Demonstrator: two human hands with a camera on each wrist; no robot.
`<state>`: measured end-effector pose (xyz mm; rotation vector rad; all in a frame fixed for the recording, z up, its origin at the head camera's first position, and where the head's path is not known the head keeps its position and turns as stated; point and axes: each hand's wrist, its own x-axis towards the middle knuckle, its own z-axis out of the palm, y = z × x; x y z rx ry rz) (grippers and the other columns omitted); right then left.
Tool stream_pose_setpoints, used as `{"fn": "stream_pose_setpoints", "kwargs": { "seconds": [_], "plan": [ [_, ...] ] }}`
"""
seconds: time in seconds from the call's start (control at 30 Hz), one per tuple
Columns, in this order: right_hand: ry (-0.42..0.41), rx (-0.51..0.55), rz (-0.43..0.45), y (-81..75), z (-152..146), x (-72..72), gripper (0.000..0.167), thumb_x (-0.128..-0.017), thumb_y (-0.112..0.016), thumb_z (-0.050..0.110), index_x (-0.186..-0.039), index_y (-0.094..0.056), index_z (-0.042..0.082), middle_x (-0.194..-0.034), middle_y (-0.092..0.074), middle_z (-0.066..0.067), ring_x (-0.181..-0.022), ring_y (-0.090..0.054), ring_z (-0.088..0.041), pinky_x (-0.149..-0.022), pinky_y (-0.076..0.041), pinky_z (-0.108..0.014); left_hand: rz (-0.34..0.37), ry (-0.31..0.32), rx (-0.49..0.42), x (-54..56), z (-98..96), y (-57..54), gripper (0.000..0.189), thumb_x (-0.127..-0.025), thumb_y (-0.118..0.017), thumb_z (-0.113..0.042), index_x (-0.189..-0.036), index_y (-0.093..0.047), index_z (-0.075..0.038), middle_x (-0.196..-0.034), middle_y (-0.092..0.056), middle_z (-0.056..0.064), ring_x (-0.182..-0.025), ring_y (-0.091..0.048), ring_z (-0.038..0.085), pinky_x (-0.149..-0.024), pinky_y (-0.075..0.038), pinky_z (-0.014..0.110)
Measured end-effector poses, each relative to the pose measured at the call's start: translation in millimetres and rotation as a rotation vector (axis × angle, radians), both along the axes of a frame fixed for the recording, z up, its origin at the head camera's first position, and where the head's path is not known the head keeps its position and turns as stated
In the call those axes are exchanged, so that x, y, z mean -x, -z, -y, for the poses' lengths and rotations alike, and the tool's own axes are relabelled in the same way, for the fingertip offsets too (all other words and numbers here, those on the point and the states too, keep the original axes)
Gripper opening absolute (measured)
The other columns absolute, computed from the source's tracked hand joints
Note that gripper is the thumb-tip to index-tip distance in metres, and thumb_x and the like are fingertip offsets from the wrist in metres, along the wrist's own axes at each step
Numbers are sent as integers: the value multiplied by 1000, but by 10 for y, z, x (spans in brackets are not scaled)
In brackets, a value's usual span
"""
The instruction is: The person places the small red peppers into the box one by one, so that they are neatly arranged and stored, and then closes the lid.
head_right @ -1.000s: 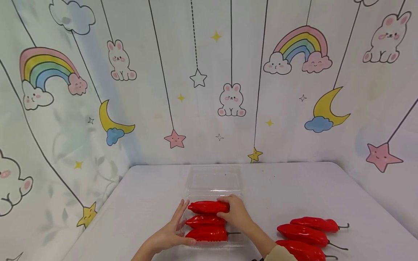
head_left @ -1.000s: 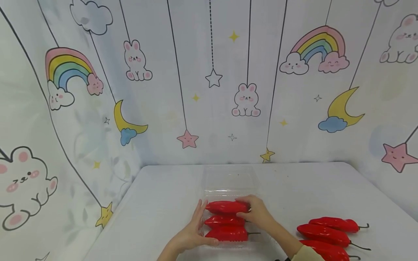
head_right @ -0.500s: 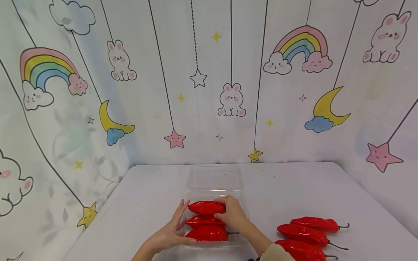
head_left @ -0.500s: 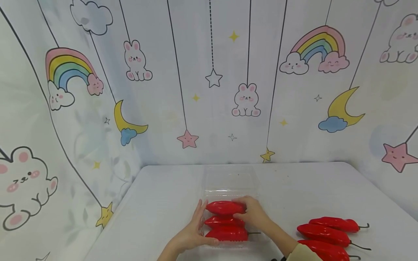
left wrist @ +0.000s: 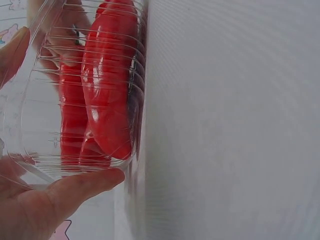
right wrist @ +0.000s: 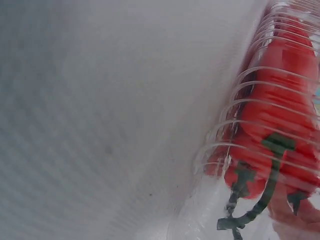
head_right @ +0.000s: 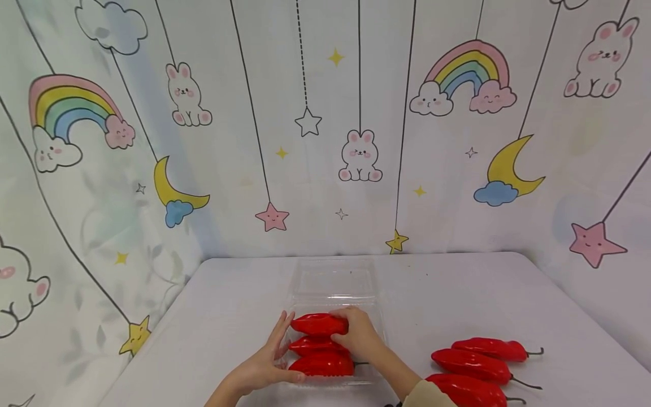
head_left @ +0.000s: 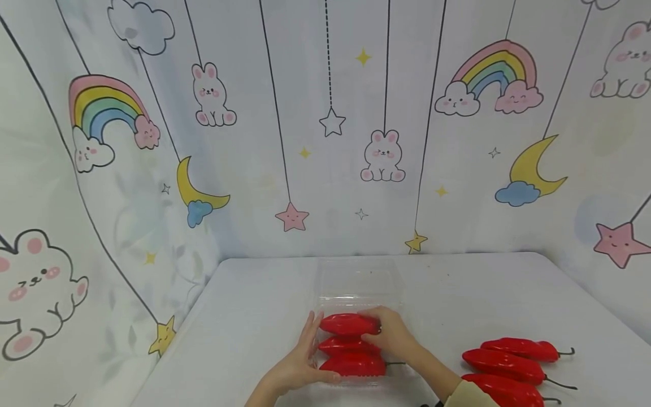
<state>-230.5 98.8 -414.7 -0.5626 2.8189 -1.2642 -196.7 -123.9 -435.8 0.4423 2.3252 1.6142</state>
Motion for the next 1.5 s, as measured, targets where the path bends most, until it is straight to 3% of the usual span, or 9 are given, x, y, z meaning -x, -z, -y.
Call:
{"fn": "stream_pose_setpoints", "kwargs": {
  "seconds": [0.6, 0.9, 1.17, 1.5],
  "plan": [
    [38, 29, 9, -14, -76, -19, 50, -73, -76, 15, -119, -58, 8, -111, -58, -13, -93, -59, -27, -72, -55, -36, 4, -3, -1, -3, -11, -10, 112, -66, -81, -26, -147, -4, -25, -151, 6, 14, -130, -17, 49, -87, -44, 54],
    [97, 22, 24, -44, -180, -54, 50, -74, -76, 16, -120, -58, 12, -118, -55, -16, -98, -57, -31, -67, -56, -36, 5, -4, -11, 5, -14, -14, 113, -66, -81, -25, -148, -3, -22, -151, 6, 14, -130, -15, 49, -86, -44, 55],
    [168, -36, -5, -68, -268, -115, 53, -71, -78, 17, -120, -58, 13, -118, -56, -11, -102, -55, -31, -73, -54, -41, 19, -8, -18, -6, -25, -16, 111, -67, -81, -22, -148, -5, -24, -151, 6, 15, -131, -14, 49, -85, -45, 54],
    [240, 21, -44, -106, -402, -181, 54, -71, -78, 18, -122, -58, 15, -119, -56, -9, -98, -58, -28, -72, -55, -38, 27, -10, -20, -19, -22, -20, 111, -66, -81, -22, -147, -5, -27, -151, 5, 14, -131, -15, 48, -87, -45, 53]
  ]
}}
